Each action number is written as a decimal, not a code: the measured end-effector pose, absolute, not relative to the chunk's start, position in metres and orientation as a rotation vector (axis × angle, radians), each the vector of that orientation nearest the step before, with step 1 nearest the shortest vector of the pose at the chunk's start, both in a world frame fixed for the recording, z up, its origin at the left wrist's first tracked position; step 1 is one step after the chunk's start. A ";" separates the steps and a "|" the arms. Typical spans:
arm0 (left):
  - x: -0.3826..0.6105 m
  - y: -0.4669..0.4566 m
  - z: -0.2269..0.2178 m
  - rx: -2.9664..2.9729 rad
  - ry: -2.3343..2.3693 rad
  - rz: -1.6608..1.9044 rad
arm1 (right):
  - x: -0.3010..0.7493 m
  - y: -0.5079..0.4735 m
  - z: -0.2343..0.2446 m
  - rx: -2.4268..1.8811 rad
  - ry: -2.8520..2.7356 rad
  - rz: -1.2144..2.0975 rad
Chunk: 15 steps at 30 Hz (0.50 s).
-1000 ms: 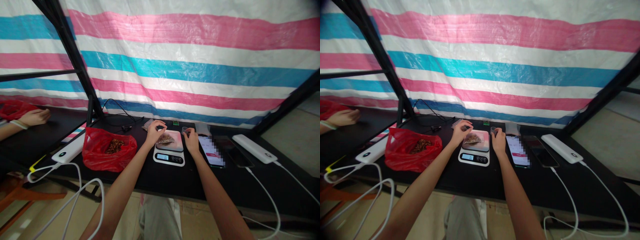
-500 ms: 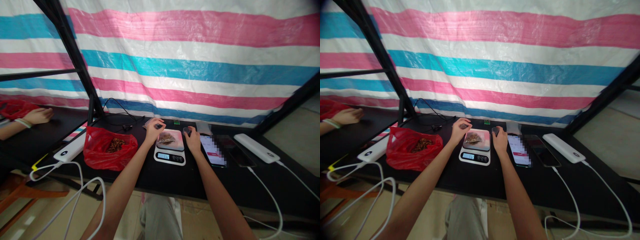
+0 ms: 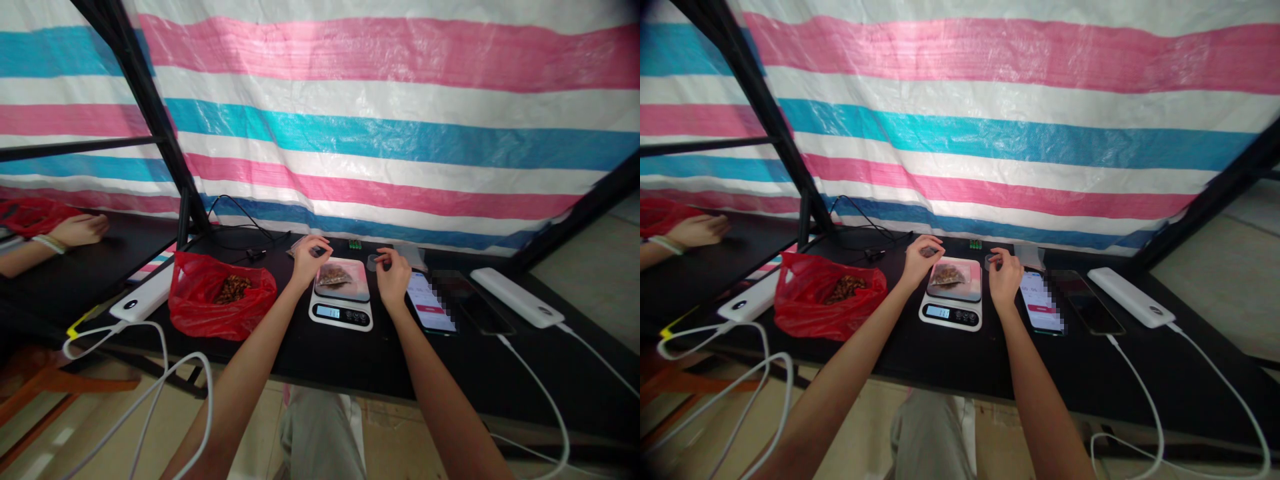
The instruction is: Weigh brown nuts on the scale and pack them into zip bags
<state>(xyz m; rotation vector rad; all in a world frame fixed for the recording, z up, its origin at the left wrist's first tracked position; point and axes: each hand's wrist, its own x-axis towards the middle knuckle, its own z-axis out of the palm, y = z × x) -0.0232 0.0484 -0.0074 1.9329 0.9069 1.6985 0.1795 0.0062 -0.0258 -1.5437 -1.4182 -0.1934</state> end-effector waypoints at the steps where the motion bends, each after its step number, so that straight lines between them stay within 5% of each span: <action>1: -0.023 0.048 -0.007 1.933 0.907 1.700 | 0.179 0.006 -0.025 -1.547 -1.419 -0.197; 15: -0.015 0.039 -0.013 2.342 0.783 1.201 | 0.179 0.007 -0.025 -1.551 -1.428 -0.225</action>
